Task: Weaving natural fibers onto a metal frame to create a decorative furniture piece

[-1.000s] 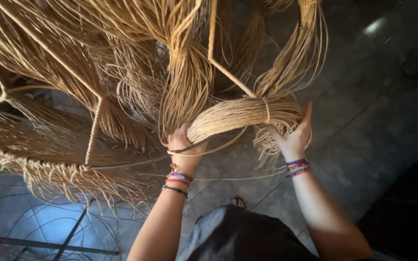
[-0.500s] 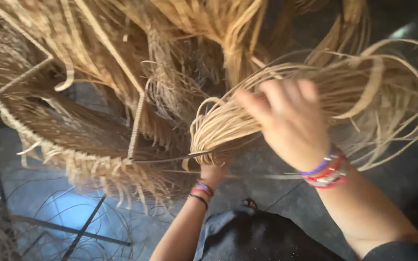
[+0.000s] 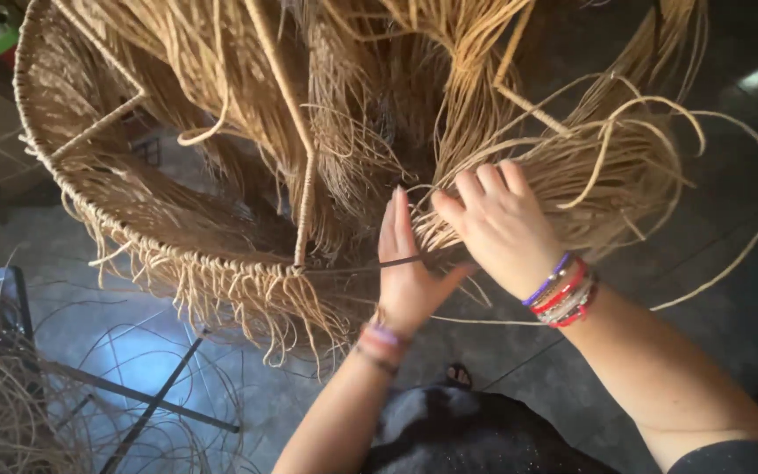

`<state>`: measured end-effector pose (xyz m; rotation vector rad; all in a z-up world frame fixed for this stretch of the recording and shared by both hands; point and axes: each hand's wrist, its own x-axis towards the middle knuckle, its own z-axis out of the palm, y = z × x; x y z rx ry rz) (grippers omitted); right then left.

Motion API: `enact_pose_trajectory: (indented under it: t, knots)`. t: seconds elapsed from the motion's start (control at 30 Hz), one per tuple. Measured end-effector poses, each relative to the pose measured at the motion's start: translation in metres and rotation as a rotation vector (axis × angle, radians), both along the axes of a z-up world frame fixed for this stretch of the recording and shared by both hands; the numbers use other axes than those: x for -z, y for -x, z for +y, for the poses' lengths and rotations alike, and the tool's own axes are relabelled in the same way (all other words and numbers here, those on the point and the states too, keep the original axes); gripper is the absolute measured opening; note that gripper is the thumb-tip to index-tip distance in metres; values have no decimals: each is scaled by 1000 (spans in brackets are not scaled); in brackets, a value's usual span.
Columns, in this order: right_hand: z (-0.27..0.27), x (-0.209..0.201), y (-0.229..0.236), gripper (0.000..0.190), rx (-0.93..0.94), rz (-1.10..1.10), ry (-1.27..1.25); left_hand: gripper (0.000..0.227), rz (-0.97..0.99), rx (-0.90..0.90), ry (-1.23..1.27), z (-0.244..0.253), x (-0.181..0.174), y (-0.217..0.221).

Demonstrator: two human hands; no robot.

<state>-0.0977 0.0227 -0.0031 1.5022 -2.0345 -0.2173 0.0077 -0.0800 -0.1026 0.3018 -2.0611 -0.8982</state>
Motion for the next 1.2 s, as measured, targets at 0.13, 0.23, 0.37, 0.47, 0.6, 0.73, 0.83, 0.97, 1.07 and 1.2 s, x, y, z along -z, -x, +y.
enact_pose_trajectory:
  t: [0.13,0.23,0.37,0.47,0.6,0.73,0.83,0.97,1.07,1.2]
  knots:
    - [11,-9,-9,34,-41,13,73,114,-81,-57,-1,-14,-1,19]
    - [38,-8,-13,67,-232,-251,195,70,-116,35,-150,-13,25,17]
    - [91,45,-10,29,-469,-633,469,54,-107,-12,-375,11,40,13]
    - [109,91,4,19,-378,-931,597,50,-176,-71,-527,27,79,7]
    - [108,182,41,91,-59,-1584,751,44,-324,-84,-514,33,114,3]
    - [43,142,37,92,-241,-1822,865,54,-495,-104,-311,37,174,2]
    - [24,157,40,63,-274,-1770,787,68,-778,-10,-229,35,172,-4]
    - [25,154,23,34,-413,-1659,498,101,-706,202,-223,11,103,-19]
    - [34,171,5,23,-354,-1953,417,147,-292,392,-463,10,35,-21]
    - [53,223,-19,30,-206,-2480,230,150,-191,423,-426,12,-25,-4]
